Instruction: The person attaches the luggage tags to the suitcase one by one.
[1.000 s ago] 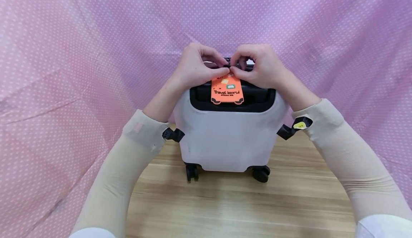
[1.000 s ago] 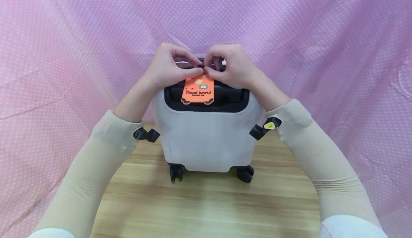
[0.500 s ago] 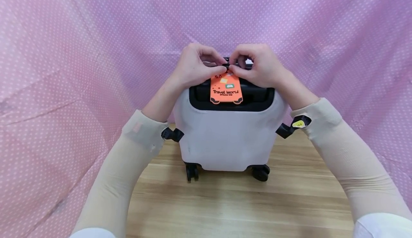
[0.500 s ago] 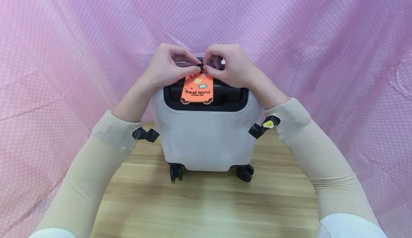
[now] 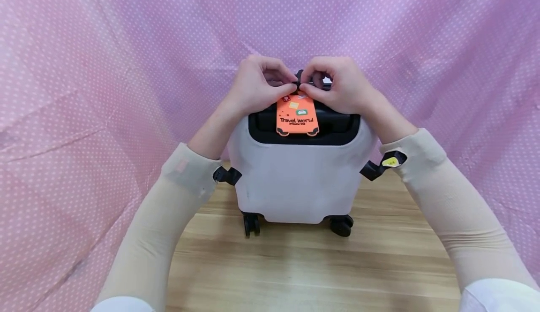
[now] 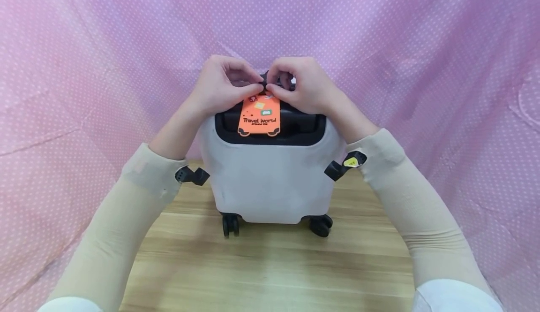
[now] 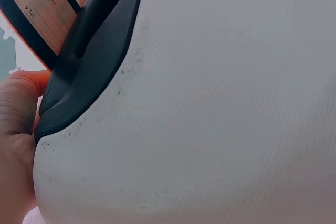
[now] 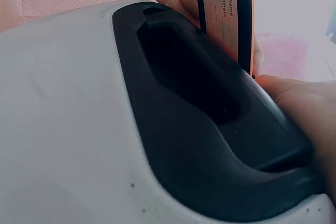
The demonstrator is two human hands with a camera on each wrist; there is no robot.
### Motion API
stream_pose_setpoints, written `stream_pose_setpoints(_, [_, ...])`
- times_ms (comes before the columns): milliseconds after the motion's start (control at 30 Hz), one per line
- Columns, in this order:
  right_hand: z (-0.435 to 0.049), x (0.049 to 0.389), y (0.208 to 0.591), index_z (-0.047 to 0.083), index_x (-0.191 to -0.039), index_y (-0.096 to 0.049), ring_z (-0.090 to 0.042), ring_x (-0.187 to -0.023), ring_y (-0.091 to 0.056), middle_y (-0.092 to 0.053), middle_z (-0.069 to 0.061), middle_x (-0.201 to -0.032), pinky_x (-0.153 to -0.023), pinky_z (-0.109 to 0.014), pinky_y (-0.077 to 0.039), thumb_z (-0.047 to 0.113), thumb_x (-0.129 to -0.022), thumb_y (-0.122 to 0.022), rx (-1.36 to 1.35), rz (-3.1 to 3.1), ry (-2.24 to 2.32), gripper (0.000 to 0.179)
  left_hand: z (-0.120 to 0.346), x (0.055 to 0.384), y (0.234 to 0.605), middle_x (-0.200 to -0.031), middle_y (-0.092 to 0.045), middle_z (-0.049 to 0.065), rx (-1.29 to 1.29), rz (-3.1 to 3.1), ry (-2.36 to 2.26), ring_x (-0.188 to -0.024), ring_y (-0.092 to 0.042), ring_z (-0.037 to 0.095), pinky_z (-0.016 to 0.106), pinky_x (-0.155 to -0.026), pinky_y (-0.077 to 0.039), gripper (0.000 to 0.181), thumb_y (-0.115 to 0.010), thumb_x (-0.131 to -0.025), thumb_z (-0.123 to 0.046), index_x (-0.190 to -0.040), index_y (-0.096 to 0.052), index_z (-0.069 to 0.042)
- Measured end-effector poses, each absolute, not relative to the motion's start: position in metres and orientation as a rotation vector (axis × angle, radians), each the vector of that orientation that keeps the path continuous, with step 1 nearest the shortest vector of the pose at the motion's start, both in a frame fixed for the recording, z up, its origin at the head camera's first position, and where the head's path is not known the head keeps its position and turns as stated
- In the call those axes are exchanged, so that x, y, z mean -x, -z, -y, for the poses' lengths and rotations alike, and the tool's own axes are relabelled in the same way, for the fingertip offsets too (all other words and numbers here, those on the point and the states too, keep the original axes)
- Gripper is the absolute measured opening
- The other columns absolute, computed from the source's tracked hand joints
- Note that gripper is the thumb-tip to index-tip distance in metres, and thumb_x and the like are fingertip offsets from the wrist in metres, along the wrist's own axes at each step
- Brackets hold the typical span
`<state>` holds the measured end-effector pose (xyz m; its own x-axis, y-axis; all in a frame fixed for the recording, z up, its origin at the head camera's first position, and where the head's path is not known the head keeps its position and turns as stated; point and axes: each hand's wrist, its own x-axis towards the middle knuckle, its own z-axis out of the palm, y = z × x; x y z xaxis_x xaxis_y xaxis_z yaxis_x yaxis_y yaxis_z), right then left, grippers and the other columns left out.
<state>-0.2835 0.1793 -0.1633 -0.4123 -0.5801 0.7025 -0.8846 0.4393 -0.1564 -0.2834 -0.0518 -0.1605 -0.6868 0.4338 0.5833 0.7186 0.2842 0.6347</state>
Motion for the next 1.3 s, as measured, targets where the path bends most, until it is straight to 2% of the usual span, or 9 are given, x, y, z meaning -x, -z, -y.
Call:
stream_pose_setpoints(200, [-0.1807, 0.2839, 0.1633, 0.002, -0.095, -0.073, -0.01, -0.066, -0.049, -0.06, -0.006, -0.073, -0.062, -0.019, -0.037, -0.002, -0.092, -0.076, -1.236, 2.122, -0.699, 0.006, 0.0488, 0.2828, 0.1556, -0.101, -0.08, 0.011, 0.89, 2.363, 1.362, -0.09, -0.075, 0.013, 0.022, -0.09, -0.059, 0.017, -0.076, -0.095, -0.014, -0.11, -0.078, -0.005])
stream_pose_setpoints(367, [-0.1807, 0.2847, 0.1633, 0.003, -0.095, -0.073, -0.01, -0.066, -0.049, -0.06, -0.006, -0.073, -0.063, -0.018, -0.037, -0.001, -0.091, -0.078, -1.254, 2.105, -0.672, 0.007, 0.0474, 0.2834, 0.1543, -0.104, -0.081, 0.009, 0.877, 2.421, 1.341, -0.09, -0.074, 0.011, 0.021, -0.087, -0.054, 0.019, -0.071, -0.101, -0.02, -0.108, -0.082, -0.006])
stream_pose_setpoints(533, [-0.1797, 0.2837, 0.1633, -0.001, -0.097, -0.071, -0.007, -0.067, -0.052, -0.063, -0.007, -0.076, -0.063, -0.017, -0.04, 0.0, -0.095, -0.073, -1.21, 2.122, -0.737, 0.003, 0.0482, 0.285, 0.1565, -0.101, -0.08, 0.01, 0.968, 2.363, 1.405, -0.092, -0.073, 0.014, 0.023, -0.089, -0.056, 0.014, -0.073, -0.099, -0.015, -0.105, -0.08, -0.004])
stream_pose_setpoints(667, [-0.1783, 0.2824, 0.1634, -0.006, -0.11, -0.066, -0.002, -0.067, -0.055, -0.069, -0.008, -0.087, -0.062, -0.016, -0.04, 0.003, -0.1, -0.066, -1.157, 2.117, -0.826, 0.013, 0.0488, 0.2843, 0.1564, -0.103, -0.081, 0.01, 0.989, 2.376, 1.386, -0.092, -0.075, 0.014, 0.024, -0.087, -0.059, 0.015, -0.076, -0.097, -0.015, -0.106, -0.082, -0.005])
stream_pose_setpoints(733, [-0.1778, 0.2821, 0.1639, -0.007, -0.114, -0.065, -0.001, -0.066, -0.055, -0.068, -0.007, -0.088, -0.06, -0.016, -0.038, 0.002, -0.101, -0.065, -1.161, 2.09, -0.844, 0.016, 0.049, 0.2834, 0.156, -0.104, -0.082, 0.009, 0.97, 2.401, 1.366, -0.092, -0.076, 0.013, 0.023, -0.085, -0.06, 0.017, -0.079, -0.095, -0.018, -0.106, -0.084, -0.006])
stream_pose_setpoints(833, [-0.1778, 0.2821, 0.1653, -0.01, -0.111, -0.065, -0.001, -0.066, -0.054, -0.064, 0.0, -0.089, -0.059, -0.015, -0.039, -0.004, -0.099, -0.066, -1.198, 2.031, -0.867, 0.014, 0.0495, 0.2821, 0.1561, -0.104, -0.083, 0.008, 0.96, 2.41, 1.329, -0.091, -0.077, 0.011, 0.022, -0.081, -0.061, 0.017, -0.081, -0.094, -0.021, -0.104, -0.086, -0.008])
stream_pose_setpoints(967, [-0.1781, 0.2822, 0.1661, -0.012, -0.101, -0.066, 0.0, -0.074, -0.057, -0.064, 0.0, -0.09, -0.066, -0.012, -0.047, -0.011, -0.095, -0.069, -1.262, 1.942, -0.88, 0.007, 0.0505, 0.2819, 0.1566, -0.101, -0.083, 0.01, 0.978, 2.397, 1.295, -0.088, -0.078, 0.011, 0.022, -0.08, -0.062, 0.018, -0.081, -0.092, -0.021, -0.102, -0.086, -0.007])
stream_pose_setpoints(1100, [-0.1771, 0.2819, 0.1647, -0.011, -0.099, -0.067, 0.001, -0.084, -0.063, -0.07, -0.015, -0.091, -0.081, -0.012, -0.057, -0.015, -0.093, -0.069, -1.339, 1.892, -0.859, 0.007, 0.0517, 0.2828, 0.156, -0.103, -0.083, 0.009, 0.944, 2.415, 1.281, -0.088, -0.077, 0.012, 0.022, -0.079, -0.061, 0.018, -0.083, -0.091, -0.022, -0.103, -0.087, -0.009])
stream_pose_setpoints(1300, [-0.1758, 0.281, 0.1654, -0.012, -0.099, -0.069, 0.001, -0.086, -0.067, -0.073, -0.022, -0.092, -0.089, -0.015, -0.06, -0.016, -0.094, -0.067, -1.364, 1.87, -0.892, 0.007, 0.0521, 0.2824, 0.1543, -0.105, -0.083, 0.009, 0.897, 2.452, 1.23, -0.088, -0.075, 0.013, 0.022, -0.076, -0.059, 0.02, -0.084, -0.091, -0.024, -0.105, -0.087, -0.011])
